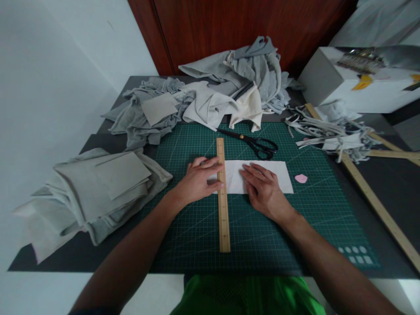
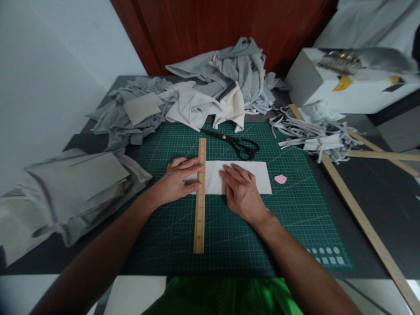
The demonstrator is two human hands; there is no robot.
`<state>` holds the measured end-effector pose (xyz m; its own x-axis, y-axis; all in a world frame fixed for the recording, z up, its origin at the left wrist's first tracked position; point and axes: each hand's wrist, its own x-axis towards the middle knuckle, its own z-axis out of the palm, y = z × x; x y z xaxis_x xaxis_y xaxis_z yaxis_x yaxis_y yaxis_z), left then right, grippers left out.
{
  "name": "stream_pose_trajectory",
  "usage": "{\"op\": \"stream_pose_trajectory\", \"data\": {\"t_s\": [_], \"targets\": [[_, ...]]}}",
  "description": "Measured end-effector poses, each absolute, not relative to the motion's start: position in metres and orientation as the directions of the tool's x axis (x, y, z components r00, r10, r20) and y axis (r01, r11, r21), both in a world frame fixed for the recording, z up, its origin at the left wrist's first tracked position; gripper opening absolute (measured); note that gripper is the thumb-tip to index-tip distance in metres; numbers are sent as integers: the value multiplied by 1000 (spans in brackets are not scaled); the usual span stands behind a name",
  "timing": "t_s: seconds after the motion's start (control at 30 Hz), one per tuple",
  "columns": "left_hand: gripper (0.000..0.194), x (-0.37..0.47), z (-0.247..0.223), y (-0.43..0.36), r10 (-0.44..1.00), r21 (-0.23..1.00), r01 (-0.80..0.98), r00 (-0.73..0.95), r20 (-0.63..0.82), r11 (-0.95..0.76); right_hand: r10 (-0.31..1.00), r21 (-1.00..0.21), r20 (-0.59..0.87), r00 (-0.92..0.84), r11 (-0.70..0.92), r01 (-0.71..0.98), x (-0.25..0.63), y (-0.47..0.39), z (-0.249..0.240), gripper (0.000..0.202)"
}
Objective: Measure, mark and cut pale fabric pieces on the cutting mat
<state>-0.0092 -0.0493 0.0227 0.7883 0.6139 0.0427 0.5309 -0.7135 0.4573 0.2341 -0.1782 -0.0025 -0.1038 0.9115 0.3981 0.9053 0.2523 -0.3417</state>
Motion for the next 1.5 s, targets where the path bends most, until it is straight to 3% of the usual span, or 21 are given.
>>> {"op": "stream_pose_trajectory", "data": {"t_s": [0.4,0.7,0.83,1.07,1.3,1.5], "targets": [[55,-5,26,-46,629,415,557,776,49,-719,891,-403,453,-37,242,883,242,-176,9,35],[55,-3,32,-47,626,301,603,779,-23,-739,827,-274,422,372,-274,922,317,-205,11,30],[55,-1,36,-49,629,299,608,777,-35,-735,813,-213,393,430,-375,902,327,-215,-1,32],[55,0,41,-54,642,316,624,765,-57,-715,803,-319,345,486,-386,866,332,-221,2,27],[50,2,46,-61,622,263,604,783,-16,-753,783,-323,206,588,-512,796,341,-221,9,36],[46,2,53,-65,590,247,572,807,-1,-782,748,-469,36,663,-573,672,342,-223,30,29]]}}
